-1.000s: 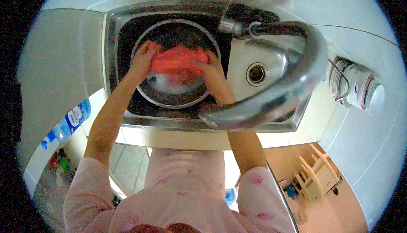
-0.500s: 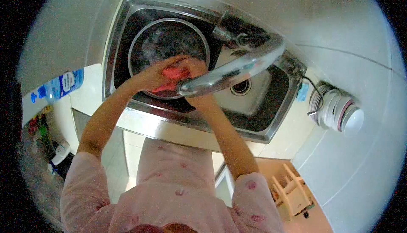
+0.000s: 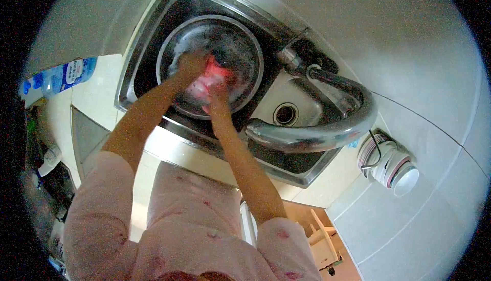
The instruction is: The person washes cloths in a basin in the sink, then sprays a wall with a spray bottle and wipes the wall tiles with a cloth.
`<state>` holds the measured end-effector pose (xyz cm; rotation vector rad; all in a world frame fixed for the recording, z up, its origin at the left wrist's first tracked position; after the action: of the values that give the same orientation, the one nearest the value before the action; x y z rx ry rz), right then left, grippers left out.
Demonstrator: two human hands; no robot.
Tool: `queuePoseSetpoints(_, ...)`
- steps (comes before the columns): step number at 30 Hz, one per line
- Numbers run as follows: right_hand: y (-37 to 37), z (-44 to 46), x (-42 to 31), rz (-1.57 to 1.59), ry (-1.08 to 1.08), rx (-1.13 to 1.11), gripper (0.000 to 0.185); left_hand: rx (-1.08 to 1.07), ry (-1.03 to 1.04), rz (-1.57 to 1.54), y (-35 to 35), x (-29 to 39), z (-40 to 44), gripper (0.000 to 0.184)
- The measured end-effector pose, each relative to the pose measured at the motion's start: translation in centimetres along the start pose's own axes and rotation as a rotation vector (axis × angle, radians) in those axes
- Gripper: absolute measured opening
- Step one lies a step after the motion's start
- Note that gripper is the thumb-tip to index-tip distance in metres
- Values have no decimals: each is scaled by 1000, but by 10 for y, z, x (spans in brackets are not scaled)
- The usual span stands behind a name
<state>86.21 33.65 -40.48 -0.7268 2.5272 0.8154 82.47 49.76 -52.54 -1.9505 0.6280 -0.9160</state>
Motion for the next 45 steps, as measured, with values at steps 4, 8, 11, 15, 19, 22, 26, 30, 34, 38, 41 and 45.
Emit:
queuePoseSetpoints(4,5,21,-28,384,185,22,70,-199,-155,-452,-37,75,-18,26)
queuePoseSetpoints(8,13,-4,-56,-24,-158,-286,65,-119,88,-539,-121,181,-117,32)
queuePoseSetpoints(11,4,9,-50,48,-299,-551,54,-133,166,-459,-128,176,-110,32)
queuePoseSetpoints(15,-42,48,-28,590,-161,-232,42,-249,76,-121,-77,70,-54,24)
queuePoseSetpoints(19,-55,26,-5,325,-363,-45,44,-205,120,-135,-49,10,-60,31)
queuePoseSetpoints(22,-84,46,54,53,-246,100,49,-413,35,66,-7,16,-64,46)
queuePoseSetpoints(26,7,-4,3,-85,-180,446,63,-520,548,337,32,11,-60,60)
queuePoseSetpoints(30,-11,31,8,-753,-380,423,75,-742,333,-215,17,-3,2,47)
queuePoseSetpoints(34,-33,75,-3,-26,-122,120,67,-157,-222,-95,1,40,11,32)
queuePoseSetpoints(38,-44,84,11,612,47,-806,58,137,30,-696,-78,138,-71,34)
queuePoseSetpoints(41,-26,66,-20,-126,-486,-363,34,17,168,-661,-103,172,-102,31)
queuePoseSetpoints(45,-57,68,6,724,-352,-662,27,-100,53,-423,-61,122,-63,25)
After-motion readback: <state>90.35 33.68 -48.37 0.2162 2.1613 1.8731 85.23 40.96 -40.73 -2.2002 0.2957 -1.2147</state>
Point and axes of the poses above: each hand's wrist, its own z-axis towards the middle knuckle, its own y-axis out of the palm, x = y × z, the point moved 3 cm from there along z, towards the middle knuckle, and after that the axes turned 11 degrees about -x, right-handed, at the moved point
